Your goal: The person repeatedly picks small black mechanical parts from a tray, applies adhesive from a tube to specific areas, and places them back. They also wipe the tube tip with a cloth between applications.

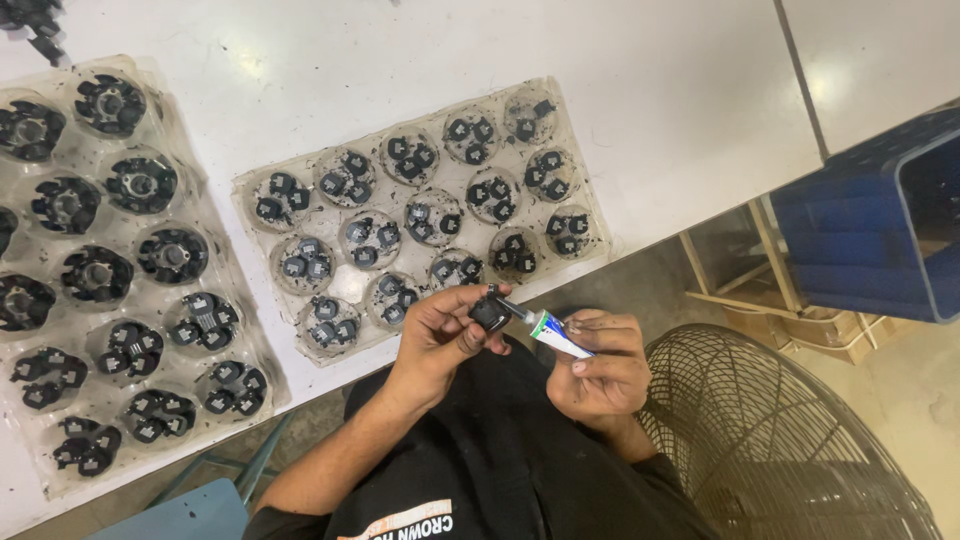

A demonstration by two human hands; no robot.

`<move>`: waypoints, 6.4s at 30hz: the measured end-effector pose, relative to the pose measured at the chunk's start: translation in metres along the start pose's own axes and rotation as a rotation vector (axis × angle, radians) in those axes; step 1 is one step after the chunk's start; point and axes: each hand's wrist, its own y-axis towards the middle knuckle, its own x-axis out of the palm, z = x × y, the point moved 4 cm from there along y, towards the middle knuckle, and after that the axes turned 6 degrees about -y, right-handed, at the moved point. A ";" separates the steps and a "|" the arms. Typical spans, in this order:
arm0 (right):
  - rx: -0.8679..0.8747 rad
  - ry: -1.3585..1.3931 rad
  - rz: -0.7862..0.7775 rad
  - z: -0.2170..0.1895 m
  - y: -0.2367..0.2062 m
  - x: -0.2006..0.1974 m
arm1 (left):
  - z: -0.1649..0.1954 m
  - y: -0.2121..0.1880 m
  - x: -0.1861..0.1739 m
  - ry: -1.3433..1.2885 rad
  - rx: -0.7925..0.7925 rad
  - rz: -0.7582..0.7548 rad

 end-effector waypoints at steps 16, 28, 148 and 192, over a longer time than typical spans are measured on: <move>0.227 -0.138 0.263 0.038 -0.011 -0.039 | 0.014 0.193 -0.090 0.895 0.223 0.297; 0.421 -0.203 0.233 0.071 -0.046 -0.052 | -0.010 0.347 -0.063 2.098 0.303 -0.210; -0.020 1.267 -1.222 -0.216 -0.125 0.313 | 0.078 -0.277 -0.142 1.155 0.699 1.409; 0.098 1.110 -1.035 -0.167 -0.079 0.267 | 0.074 -0.237 -0.152 1.120 0.651 1.456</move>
